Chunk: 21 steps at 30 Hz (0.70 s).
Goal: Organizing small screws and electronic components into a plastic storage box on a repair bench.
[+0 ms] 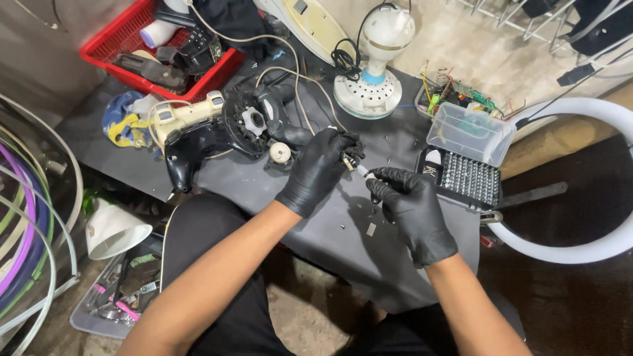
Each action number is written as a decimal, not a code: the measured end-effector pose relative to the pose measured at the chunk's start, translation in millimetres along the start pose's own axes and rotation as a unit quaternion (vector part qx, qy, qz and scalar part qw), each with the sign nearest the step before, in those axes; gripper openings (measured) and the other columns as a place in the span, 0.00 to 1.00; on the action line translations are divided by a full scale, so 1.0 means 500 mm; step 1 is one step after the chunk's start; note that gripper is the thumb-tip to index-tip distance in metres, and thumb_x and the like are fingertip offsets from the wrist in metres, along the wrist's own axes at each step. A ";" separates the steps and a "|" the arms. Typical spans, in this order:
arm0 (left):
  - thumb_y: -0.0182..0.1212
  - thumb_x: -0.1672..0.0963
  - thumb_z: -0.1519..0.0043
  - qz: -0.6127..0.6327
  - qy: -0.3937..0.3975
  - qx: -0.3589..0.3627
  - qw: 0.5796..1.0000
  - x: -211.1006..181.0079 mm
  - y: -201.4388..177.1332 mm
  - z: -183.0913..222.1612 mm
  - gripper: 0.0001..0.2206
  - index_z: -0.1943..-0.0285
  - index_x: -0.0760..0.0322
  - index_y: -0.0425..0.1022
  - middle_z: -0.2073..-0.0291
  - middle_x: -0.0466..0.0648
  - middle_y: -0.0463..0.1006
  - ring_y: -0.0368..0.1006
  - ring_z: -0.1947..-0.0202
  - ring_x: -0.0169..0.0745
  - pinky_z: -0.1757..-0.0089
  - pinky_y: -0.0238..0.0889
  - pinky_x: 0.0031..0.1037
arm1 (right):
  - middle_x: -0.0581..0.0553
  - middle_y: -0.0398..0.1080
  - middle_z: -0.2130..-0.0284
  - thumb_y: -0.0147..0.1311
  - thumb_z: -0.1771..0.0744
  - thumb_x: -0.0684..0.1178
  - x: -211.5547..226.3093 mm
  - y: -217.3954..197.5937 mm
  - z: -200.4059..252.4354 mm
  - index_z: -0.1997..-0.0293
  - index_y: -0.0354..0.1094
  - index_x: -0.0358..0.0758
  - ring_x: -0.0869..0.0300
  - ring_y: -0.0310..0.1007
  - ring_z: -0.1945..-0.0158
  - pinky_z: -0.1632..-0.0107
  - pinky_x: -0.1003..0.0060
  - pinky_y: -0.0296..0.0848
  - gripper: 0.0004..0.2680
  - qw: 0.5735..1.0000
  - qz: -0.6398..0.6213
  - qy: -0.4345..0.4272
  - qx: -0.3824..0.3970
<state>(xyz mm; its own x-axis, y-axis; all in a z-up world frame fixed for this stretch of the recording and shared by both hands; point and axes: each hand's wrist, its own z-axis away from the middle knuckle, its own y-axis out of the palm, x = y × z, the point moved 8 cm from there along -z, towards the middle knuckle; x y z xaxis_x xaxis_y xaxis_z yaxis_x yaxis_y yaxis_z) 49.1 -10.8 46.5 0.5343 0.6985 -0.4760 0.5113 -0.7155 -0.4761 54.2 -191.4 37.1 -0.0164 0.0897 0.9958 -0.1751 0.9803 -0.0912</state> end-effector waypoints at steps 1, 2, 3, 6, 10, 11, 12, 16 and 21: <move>0.68 0.59 0.40 -0.001 0.000 0.000 1.000 -0.001 0.000 -0.003 0.11 0.50 0.64 0.76 0.63 0.55 0.73 0.74 0.61 0.61 0.59 0.72 0.41 | 0.35 0.67 0.87 0.63 0.37 0.36 0.007 0.001 -0.001 0.55 0.73 0.22 0.64 0.59 0.91 0.89 0.72 0.53 0.09 1.000 0.000 0.000 0.000; 0.67 0.59 0.40 -0.003 -0.010 0.006 1.000 0.001 0.003 -0.002 0.11 0.50 0.64 0.76 0.63 0.55 0.73 0.75 0.60 0.61 0.59 0.72 0.40 | 0.34 0.67 0.87 0.62 0.36 0.36 0.012 0.002 0.001 0.55 0.73 0.22 0.64 0.60 0.91 0.89 0.72 0.53 0.09 1.000 0.010 0.001 0.002; 0.67 0.58 0.40 -0.005 -0.020 0.012 1.000 0.002 0.005 -0.002 0.11 0.49 0.64 0.75 0.63 0.55 0.73 0.75 0.59 0.61 0.59 0.72 0.40 | 0.33 0.68 0.87 0.61 0.36 0.36 0.017 0.003 0.002 0.55 0.73 0.21 0.64 0.60 0.91 0.89 0.72 0.54 0.08 1.000 0.020 0.002 0.004; 0.68 0.56 0.40 0.006 -0.066 0.053 0.996 0.074 0.052 0.005 0.11 0.50 0.59 0.76 0.63 0.52 0.74 0.75 0.59 0.59 0.59 0.73 0.39 | 0.32 0.70 0.85 0.63 0.36 0.37 0.049 -0.006 -0.005 0.56 0.73 0.20 0.62 0.62 0.91 0.88 0.72 0.56 0.09 0.997 0.077 -0.002 0.032; 0.70 0.57 0.44 -0.071 -0.038 0.078 0.994 0.003 0.002 -0.026 0.17 0.46 0.58 0.74 0.60 0.52 0.74 0.76 0.57 0.56 0.55 0.73 0.40 | 0.33 0.71 0.84 0.63 0.35 0.39 0.038 -0.032 -0.039 0.58 0.75 0.22 0.62 0.66 0.89 0.86 0.74 0.60 0.08 0.993 0.089 -0.021 0.069; 0.70 0.59 0.44 -0.102 -0.043 0.085 0.990 0.007 0.000 -0.026 0.16 0.47 0.60 0.74 0.61 0.53 0.74 0.76 0.58 0.56 0.56 0.73 0.40 | 0.32 0.70 0.84 0.63 0.35 0.38 0.050 -0.038 -0.037 0.57 0.73 0.20 0.62 0.66 0.88 0.85 0.73 0.60 0.08 0.994 0.086 -0.028 0.067; 0.69 0.60 0.45 -0.134 -0.050 0.092 0.985 0.012 -0.005 -0.023 0.16 0.48 0.62 0.74 0.62 0.54 0.74 0.77 0.59 0.56 0.57 0.73 0.39 | 0.32 0.69 0.83 0.63 0.36 0.37 0.063 -0.040 -0.035 0.56 0.72 0.18 0.61 0.66 0.86 0.84 0.73 0.61 0.09 0.994 0.084 -0.035 0.068; 0.69 0.57 0.44 -0.132 -0.047 0.083 0.987 0.026 -0.018 -0.022 0.18 0.45 0.57 0.72 0.61 0.51 0.73 0.75 0.58 0.54 0.57 0.73 0.39 | 0.33 0.69 0.82 0.60 0.34 0.39 0.043 -0.077 -0.058 0.55 0.72 0.22 0.59 0.68 0.86 0.84 0.72 0.61 0.08 0.995 0.058 -0.024 0.077; 0.66 0.52 0.43 -0.207 -0.030 0.131 0.969 -0.015 -0.040 -0.014 0.22 0.39 0.51 0.70 0.65 0.46 0.74 0.74 0.58 0.50 0.53 0.67 0.43 | 0.37 0.73 0.73 0.59 0.36 0.38 0.001 -0.116 -0.084 0.53 0.73 0.27 0.59 0.76 0.77 0.77 0.77 0.69 0.09 0.993 -0.110 0.033 0.019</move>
<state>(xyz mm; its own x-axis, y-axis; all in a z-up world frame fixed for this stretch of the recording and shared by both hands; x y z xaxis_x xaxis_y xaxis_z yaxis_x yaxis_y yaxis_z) 39.5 -1.6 64.6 0.2760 0.9298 -0.2434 0.4799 -0.3528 -0.8032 105.8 -240.7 42.7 0.0900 -0.1141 0.9894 -0.2042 0.9702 0.1305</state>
